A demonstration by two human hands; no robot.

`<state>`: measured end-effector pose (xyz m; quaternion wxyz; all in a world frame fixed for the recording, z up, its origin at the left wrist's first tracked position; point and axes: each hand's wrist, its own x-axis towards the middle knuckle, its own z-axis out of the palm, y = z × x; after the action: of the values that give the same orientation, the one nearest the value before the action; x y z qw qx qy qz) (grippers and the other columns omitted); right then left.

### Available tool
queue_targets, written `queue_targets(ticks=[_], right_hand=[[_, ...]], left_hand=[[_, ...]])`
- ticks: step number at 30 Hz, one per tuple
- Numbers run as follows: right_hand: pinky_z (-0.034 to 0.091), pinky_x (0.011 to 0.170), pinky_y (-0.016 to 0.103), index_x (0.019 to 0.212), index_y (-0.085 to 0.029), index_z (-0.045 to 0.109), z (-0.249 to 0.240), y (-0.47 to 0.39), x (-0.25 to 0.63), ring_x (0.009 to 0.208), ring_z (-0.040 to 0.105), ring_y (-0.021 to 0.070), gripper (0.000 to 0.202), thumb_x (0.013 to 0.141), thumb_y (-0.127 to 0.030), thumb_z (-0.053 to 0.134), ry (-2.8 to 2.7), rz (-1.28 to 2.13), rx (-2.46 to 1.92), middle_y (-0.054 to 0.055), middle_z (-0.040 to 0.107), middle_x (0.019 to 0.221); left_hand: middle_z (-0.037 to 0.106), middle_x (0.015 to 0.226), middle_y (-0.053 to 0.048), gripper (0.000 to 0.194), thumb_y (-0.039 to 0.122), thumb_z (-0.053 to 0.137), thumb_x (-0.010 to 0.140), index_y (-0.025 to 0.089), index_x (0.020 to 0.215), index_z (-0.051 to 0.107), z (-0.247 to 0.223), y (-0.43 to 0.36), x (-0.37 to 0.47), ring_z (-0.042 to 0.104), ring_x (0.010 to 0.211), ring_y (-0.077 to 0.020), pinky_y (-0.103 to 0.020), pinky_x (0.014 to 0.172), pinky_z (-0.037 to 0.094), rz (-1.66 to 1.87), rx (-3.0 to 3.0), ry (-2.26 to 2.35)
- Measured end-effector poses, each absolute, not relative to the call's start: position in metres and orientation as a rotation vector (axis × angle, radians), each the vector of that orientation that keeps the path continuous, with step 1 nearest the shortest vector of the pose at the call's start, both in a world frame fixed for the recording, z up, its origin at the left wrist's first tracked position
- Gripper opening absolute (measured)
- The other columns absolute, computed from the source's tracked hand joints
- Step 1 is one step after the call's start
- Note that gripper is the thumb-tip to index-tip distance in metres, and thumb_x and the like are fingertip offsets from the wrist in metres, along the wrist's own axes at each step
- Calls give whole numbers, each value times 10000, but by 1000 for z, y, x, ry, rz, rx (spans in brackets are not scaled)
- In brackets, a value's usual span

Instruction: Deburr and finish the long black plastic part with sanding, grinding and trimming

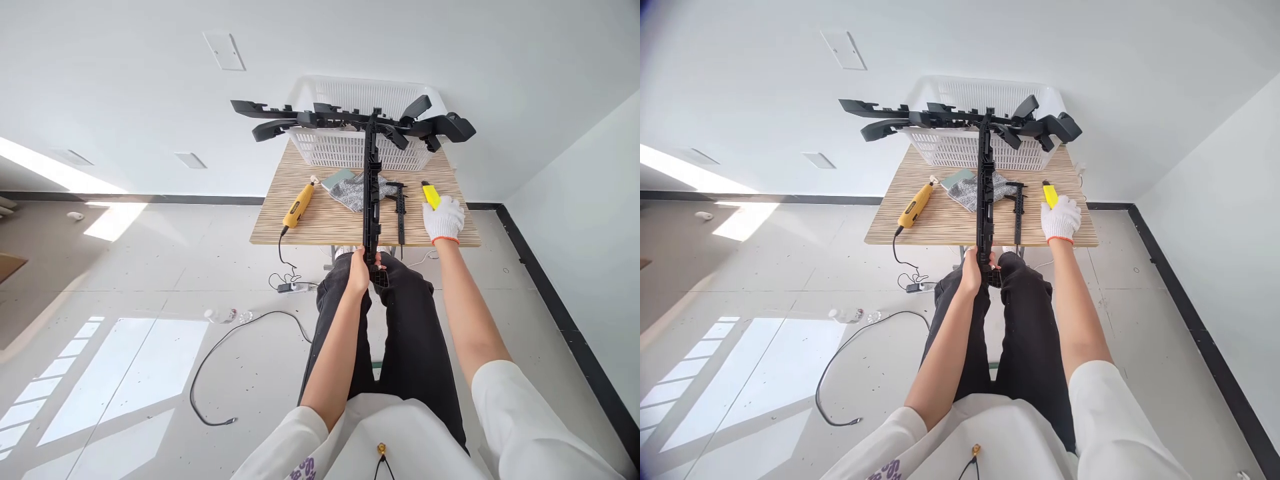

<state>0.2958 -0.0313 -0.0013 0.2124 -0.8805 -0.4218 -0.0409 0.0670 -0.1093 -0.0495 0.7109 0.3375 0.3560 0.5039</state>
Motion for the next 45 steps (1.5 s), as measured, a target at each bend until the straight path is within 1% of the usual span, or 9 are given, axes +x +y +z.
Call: queue_targets(ticks=[4, 7, 10, 14, 19, 24, 30, 38, 45], right_hand=[[509, 820, 437, 1069, -183, 680, 1, -65, 290, 938, 634, 283, 385, 906, -518, 581, -936, 134, -2121, 115, 684, 962], [479, 592, 293, 973, -228, 701, -9, -109, 281, 708, 595, 175, 298, 841, -477, 606, -834, 708, -1648, 53, 671, 854], [452, 503, 256, 907, -219, 748, -24, -146, 268, 601, 545, 136, 307, 746, -469, 671, -810, 1025, -1496, 45, 669, 773], [449, 517, 220, 839, -196, 796, -35, -160, 254, 591, 515, 83, 255, 616, -312, 754, -796, 1246, -1463, 43, 718, 870], [351, 465, 204, 791, -199, 806, -34, -152, 246, 483, 348, 34, 186, 653, -298, 733, -725, 1262, -1445, -16, 591, 646], [282, 445, 217, 880, -197, 837, -32, -150, 241, 487, 362, 42, 268, 657, -303, 731, -798, 1306, -1415, 5, 620, 689], [317, 471, 231, 922, -205, 844, -32, -148, 233, 496, 371, 52, 282, 673, -287, 739, -795, 1287, -1440, -1, 601, 657], [293, 462, 233, 873, -195, 829, -34, -149, 233, 494, 368, 51, 248, 668, -299, 735, -751, 1243, -1435, -2, 603, 666], [286, 448, 243, 848, -212, 808, -34, -148, 233, 505, 348, 61, 233, 667, -332, 726, -751, 1236, -1445, -1, 609, 701]], left_hand=[[584, 840, -17, 327, 481, 635, 922, 159, 955, 686, -45, -112, 61, 526, 699, -104, -269, 751, 586, 1058, 704, 709], [570, 814, -8, 371, 522, 704, 879, 154, 918, 686, -41, -111, 60, 525, 681, -97, -275, 755, 591, 1077, 662, 735], [533, 718, 8, 496, 630, 630, 903, 153, 1005, 721, -40, -109, 62, 472, 576, -89, -248, 628, 560, 1131, 629, 769], [478, 620, 10, 740, 786, 399, 932, 137, 1017, 744, -41, -108, 62, 394, 475, -81, -217, 451, 433, 1202, 521, 815], [458, 574, 8, 849, 870, 309, 891, 147, 986, 744, -43, -108, 64, 397, 464, -95, -224, 431, 401, 1237, 530, 889], [442, 555, 5, 869, 880, 261, 891, 149, 904, 730, -47, -109, 66, 390, 451, -97, -228, 430, 382, 1246, 543, 947], [451, 548, -17, 891, 915, 207, 865, 163, 735, 667, -48, -108, 66, 405, 462, -109, -246, 434, 387, 1238, 568, 1037], [550, 602, -44, 883, 900, 230, 878, 155, 762, 689, -50, -107, 68, 444, 482, -104, -235, 437, 412, 1255, 565, 1057], [532, 575, -21, 824, 902, 252, 875, 177, 746, 624, -51, -105, 68, 426, 447, -95, -228, 419, 396, 1263, 513, 1024]])
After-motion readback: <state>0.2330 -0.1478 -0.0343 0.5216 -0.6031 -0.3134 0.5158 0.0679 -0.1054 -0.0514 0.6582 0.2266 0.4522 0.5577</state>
